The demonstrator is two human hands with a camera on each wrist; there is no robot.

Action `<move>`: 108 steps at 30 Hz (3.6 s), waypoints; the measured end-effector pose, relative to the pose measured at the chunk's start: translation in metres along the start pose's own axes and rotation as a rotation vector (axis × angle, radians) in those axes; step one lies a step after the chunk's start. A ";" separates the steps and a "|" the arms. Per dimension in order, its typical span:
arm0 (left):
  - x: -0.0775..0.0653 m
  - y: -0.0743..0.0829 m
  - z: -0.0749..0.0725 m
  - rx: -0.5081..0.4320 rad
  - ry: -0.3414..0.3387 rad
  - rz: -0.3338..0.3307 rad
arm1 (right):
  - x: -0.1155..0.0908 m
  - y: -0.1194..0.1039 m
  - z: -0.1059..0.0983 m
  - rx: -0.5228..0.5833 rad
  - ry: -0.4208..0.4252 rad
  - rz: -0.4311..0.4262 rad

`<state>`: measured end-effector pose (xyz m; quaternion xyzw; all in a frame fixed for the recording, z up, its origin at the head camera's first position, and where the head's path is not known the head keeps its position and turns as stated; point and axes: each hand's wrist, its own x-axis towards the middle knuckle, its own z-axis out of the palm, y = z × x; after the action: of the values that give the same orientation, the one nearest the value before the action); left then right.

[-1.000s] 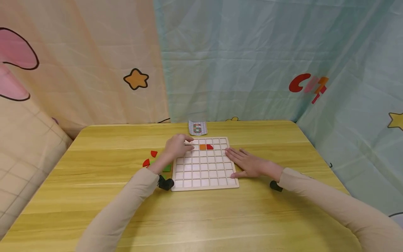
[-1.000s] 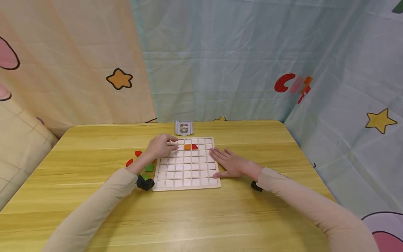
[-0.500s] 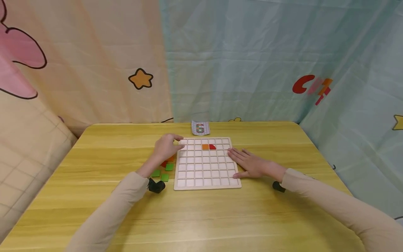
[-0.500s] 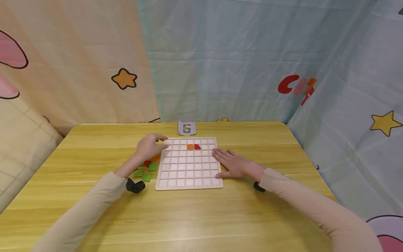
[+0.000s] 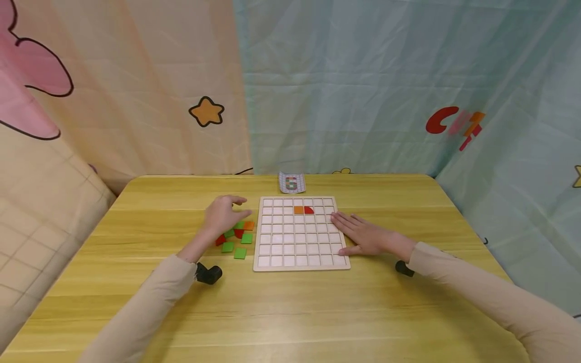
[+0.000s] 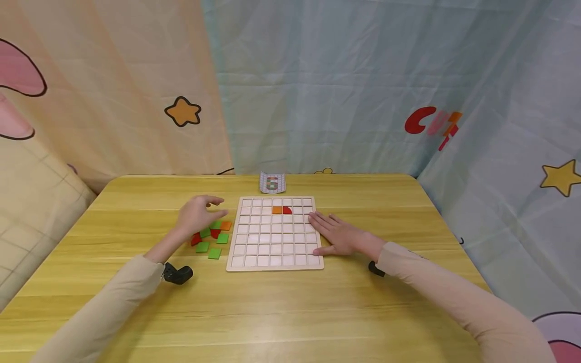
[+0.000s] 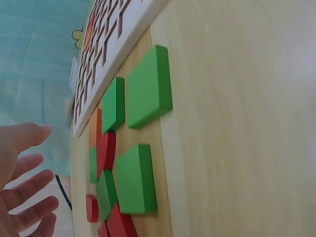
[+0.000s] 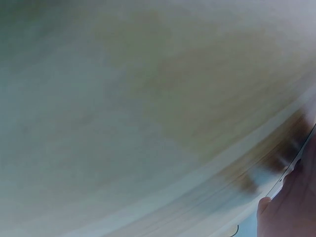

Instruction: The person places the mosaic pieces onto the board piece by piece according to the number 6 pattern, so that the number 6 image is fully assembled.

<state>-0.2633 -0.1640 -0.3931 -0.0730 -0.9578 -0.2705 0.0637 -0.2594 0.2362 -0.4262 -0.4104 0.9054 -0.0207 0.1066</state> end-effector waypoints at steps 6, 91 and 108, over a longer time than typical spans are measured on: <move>-0.005 -0.014 -0.005 0.015 0.033 -0.016 | -0.001 -0.003 -0.004 -0.010 -0.033 0.023; 0.002 -0.030 -0.002 -0.013 -0.050 -0.107 | -0.001 -0.004 -0.005 -0.028 -0.048 0.027; 0.013 0.000 0.005 -0.039 -0.069 -0.042 | -0.002 -0.004 -0.004 -0.032 -0.033 0.018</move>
<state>-0.2768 -0.1600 -0.3949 -0.0634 -0.9553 -0.2877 0.0233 -0.2567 0.2348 -0.4213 -0.4039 0.9075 0.0016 0.1149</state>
